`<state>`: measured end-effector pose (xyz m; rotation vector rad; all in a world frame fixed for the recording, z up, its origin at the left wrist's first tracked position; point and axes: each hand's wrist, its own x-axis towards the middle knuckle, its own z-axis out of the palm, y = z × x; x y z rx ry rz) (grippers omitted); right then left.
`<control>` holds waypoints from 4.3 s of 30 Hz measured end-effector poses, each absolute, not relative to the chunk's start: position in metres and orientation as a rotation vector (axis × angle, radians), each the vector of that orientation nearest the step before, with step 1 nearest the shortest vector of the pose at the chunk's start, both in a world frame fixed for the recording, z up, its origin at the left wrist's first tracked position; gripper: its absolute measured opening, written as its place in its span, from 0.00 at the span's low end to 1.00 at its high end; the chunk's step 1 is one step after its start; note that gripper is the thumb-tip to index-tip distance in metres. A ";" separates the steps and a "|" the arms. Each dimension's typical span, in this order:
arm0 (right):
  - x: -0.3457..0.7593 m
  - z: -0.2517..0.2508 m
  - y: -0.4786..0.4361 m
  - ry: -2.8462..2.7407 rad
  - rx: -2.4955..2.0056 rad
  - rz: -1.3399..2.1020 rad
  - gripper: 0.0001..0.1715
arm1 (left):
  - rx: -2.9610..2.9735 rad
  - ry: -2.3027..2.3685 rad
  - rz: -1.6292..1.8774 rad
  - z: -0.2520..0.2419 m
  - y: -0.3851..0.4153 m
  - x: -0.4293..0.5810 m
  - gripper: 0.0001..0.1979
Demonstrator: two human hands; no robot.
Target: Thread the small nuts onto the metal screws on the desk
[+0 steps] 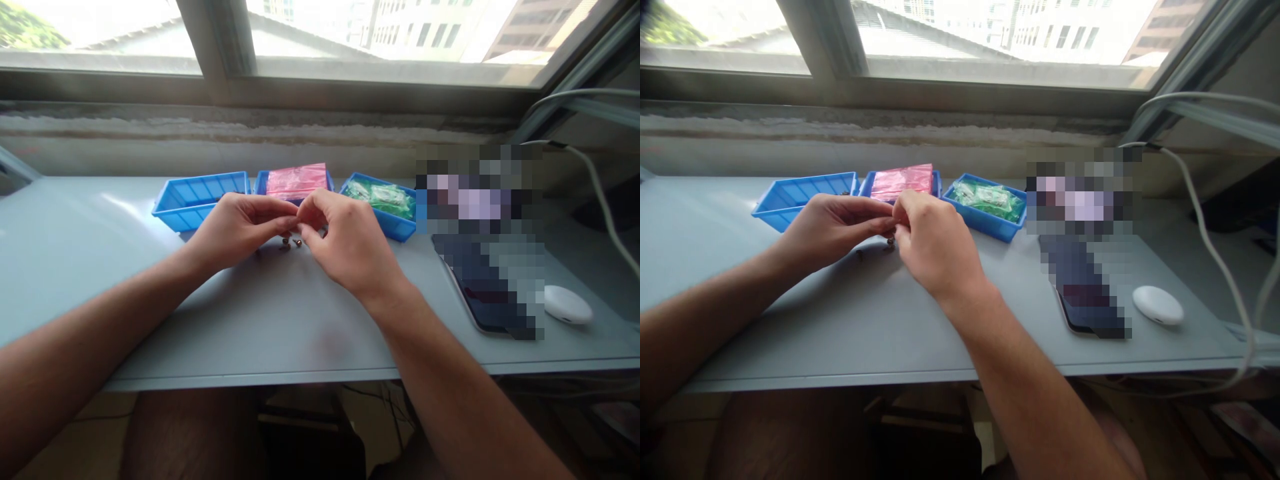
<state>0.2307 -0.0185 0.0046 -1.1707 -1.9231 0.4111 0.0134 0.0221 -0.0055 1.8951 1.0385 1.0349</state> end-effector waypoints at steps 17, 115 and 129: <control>0.229 0.001 -0.018 -1.917 -1.234 0.445 0.14 | 1.806 0.928 1.125 -0.010 0.021 0.016 0.14; 0.230 0.008 -0.021 -1.892 -1.260 0.323 0.12 | 1.766 0.971 1.025 0.001 0.018 0.015 0.10; 0.233 0.007 -0.020 -1.928 -1.282 0.411 0.11 | 1.778 1.064 1.000 -0.002 0.021 0.012 0.08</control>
